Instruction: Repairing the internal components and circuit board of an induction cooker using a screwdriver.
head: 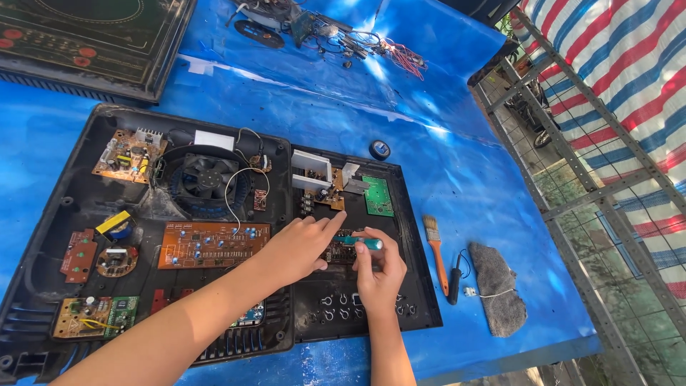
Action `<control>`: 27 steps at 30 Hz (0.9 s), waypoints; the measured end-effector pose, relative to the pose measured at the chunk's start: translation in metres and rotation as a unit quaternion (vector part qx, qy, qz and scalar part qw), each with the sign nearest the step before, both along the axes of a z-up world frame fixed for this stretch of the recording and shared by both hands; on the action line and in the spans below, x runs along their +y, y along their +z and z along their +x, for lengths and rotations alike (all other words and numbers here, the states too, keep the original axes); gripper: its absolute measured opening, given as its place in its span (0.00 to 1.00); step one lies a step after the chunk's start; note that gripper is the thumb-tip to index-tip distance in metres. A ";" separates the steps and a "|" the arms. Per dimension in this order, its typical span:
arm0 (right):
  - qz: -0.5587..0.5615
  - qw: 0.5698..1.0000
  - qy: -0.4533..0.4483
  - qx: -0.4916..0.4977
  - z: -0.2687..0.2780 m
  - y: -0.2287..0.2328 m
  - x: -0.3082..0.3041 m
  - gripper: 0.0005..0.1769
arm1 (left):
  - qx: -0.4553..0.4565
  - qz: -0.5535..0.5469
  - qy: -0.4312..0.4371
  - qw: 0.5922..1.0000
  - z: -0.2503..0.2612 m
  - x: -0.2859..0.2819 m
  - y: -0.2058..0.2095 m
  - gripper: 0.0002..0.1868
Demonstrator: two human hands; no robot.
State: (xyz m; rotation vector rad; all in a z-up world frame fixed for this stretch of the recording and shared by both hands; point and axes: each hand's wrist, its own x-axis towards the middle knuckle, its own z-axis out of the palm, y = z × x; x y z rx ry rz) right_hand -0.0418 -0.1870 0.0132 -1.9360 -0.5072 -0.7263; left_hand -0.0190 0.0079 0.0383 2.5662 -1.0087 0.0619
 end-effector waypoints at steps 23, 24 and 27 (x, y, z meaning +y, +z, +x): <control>0.002 1.000 0.021 -0.006 0.000 0.005 0.003 0.19 | 0.011 0.008 0.000 1.000 0.000 0.002 0.000 0.52; 0.002 1.000 0.020 -0.006 0.000 0.005 0.003 0.19 | 0.011 0.008 0.000 1.000 0.000 0.002 0.000 0.52; 0.003 0.999 0.032 -0.002 0.001 0.004 0.002 0.19 | 0.012 0.005 0.000 1.000 0.000 0.002 0.001 0.52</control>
